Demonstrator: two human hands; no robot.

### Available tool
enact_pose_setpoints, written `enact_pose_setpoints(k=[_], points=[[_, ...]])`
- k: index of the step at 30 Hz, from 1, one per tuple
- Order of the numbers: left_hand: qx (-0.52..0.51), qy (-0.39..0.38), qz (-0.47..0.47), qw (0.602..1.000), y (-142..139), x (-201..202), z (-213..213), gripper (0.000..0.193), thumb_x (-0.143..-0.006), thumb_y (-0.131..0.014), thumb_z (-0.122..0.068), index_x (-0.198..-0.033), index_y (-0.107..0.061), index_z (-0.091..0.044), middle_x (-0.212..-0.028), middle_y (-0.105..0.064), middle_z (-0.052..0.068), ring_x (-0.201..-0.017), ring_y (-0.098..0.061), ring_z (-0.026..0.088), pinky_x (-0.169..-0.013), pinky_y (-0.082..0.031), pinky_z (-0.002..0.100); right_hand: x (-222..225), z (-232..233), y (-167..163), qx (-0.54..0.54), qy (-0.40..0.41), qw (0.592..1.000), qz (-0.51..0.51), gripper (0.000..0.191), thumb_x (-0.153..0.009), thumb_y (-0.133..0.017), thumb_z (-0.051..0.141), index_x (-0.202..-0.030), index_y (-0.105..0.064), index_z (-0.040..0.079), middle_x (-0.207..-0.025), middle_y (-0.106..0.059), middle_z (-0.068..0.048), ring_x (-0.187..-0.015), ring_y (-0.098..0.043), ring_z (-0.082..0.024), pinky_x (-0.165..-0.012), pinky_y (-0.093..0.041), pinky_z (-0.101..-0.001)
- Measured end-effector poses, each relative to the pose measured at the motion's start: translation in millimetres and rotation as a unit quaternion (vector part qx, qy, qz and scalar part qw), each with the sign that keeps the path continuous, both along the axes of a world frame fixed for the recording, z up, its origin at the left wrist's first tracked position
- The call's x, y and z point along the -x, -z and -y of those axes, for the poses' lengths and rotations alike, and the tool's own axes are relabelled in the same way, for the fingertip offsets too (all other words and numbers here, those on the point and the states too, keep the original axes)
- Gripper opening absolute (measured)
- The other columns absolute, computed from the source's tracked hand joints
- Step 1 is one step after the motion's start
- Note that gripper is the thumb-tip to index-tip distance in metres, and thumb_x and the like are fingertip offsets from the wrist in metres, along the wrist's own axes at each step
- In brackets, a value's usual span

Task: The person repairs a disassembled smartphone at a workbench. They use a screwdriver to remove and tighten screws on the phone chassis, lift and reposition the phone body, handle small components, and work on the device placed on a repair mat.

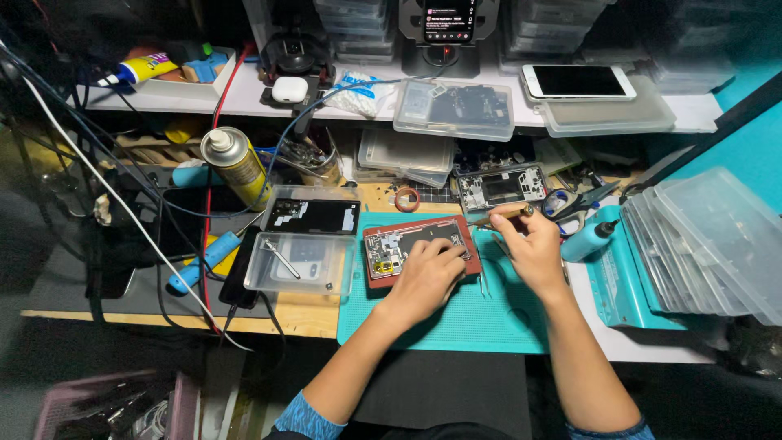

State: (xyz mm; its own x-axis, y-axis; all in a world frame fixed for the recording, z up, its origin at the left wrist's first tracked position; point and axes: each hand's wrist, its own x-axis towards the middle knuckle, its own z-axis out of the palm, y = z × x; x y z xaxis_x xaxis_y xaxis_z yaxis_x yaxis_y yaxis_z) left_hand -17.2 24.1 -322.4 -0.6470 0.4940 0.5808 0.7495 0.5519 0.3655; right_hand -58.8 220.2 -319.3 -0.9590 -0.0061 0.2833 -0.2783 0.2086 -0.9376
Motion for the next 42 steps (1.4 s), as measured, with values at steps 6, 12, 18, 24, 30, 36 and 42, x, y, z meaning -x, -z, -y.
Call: enact_pose_setpoints(k=[6, 12, 18, 24, 30, 36, 42], points=[[0.103, -0.07, -0.079, 0.989, 2.4, -0.7, -5.9, 0.01, -0.083, -0.064, -0.01, -0.089, -0.067, -0.003, -0.116, -0.068, 0.012, -0.133, -0.053, 0.037, -0.108, -0.039, 0.057, -2.2, -4.7, 1.0, -0.027, 0.019, 0.999, -0.017, 0.011, -0.098, -0.069, 0.007, -0.106, -0.072, 0.0, -0.094, -0.073, -0.001, -0.083, -0.065, -0.004, -0.071, -0.055, -0.0215], [0.107, -0.129, -0.092, 0.982, -3.3, -8.9, 2.1, 0.007, -0.081, -0.065, -0.009, -0.084, -0.068, -0.003, -0.121, -0.066, 0.016, -0.134, -0.05, 0.04, -0.111, -0.034, 0.062, -4.9, -9.0, 0.3, -0.036, 0.015, 0.999, -0.021, 0.012, -0.099, -0.068, 0.006, -0.108, -0.071, 0.0, -0.096, -0.076, -0.004, -0.085, -0.067, -0.006, -0.073, -0.054, -0.0225], [0.092, -0.139, -0.063, 0.984, 4.7, -9.5, 11.9, 0.008, -0.079, -0.066, -0.007, -0.085, -0.068, -0.004, -0.126, -0.065, 0.015, -0.13, -0.053, 0.037, -0.11, -0.037, 0.058, -6.9, 0.9, 2.5, -0.08, -0.007, 0.995, -0.056, 0.021, -0.097, -0.066, 0.002, -0.118, -0.064, -0.002, -0.102, -0.077, -0.009, -0.095, -0.075, -0.014, -0.083, -0.058, -0.0264], [0.076, -0.116, -0.048, 0.989, 7.1, -7.8, 13.4, 0.01, -0.078, -0.068, -0.008, -0.087, -0.068, -0.004, -0.127, -0.065, 0.013, -0.128, -0.055, 0.033, -0.109, -0.038, 0.055, -4.8, 12.6, -1.1, -0.107, -0.021, 0.989, -0.096, 0.041, -0.097, -0.064, 0.0, -0.137, -0.054, 0.0, -0.103, -0.078, -0.011, -0.096, -0.076, -0.017, -0.087, -0.06, -0.0305], [0.067, -0.11, -0.05, 0.99, 4.5, -4.6, 16.4, 0.01, -0.079, -0.069, -0.007, -0.088, -0.068, -0.004, -0.126, -0.065, 0.012, -0.126, -0.056, 0.033, -0.109, -0.039, 0.054, -1.4, 24.6, -3.8, -0.132, -0.037, 0.985, -0.107, 0.047, -0.096, -0.065, -0.001, -0.14, -0.05, 0.001, -0.102, -0.078, -0.012, -0.095, -0.077, -0.018, -0.085, -0.061, -0.031], [0.061, -0.106, -0.05, 0.991, 5.9, -3.5, 23.8, 0.01, -0.079, -0.07, -0.007, -0.088, -0.068, -0.003, -0.126, -0.065, 0.011, -0.125, -0.057, 0.033, -0.108, -0.04, 0.053, -0.4, 33.7, -2.4, -0.133, -0.056, 0.983, -0.11, 0.046, -0.096, -0.063, -0.002, -0.14, -0.05, 0.001, -0.101, -0.079, -0.012, -0.095, -0.078, -0.02, -0.086, -0.061, -0.0315], [0.048, -0.097, -0.046, 0.993, 8.1, -6.9, 27.5, 0.011, -0.077, -0.071, -0.007, -0.087, -0.067, -0.003, -0.126, -0.065, 0.011, -0.123, -0.057, 0.033, -0.106, -0.041, 0.053, -0.4, 35.0, 2.9, -0.152, -0.059, 0.981, -0.106, 0.047, -0.095, -0.063, -0.001, -0.141, -0.049, 0.001, -0.101, -0.079, -0.013, -0.095, -0.078, -0.02, -0.086, -0.06, -0.032]])
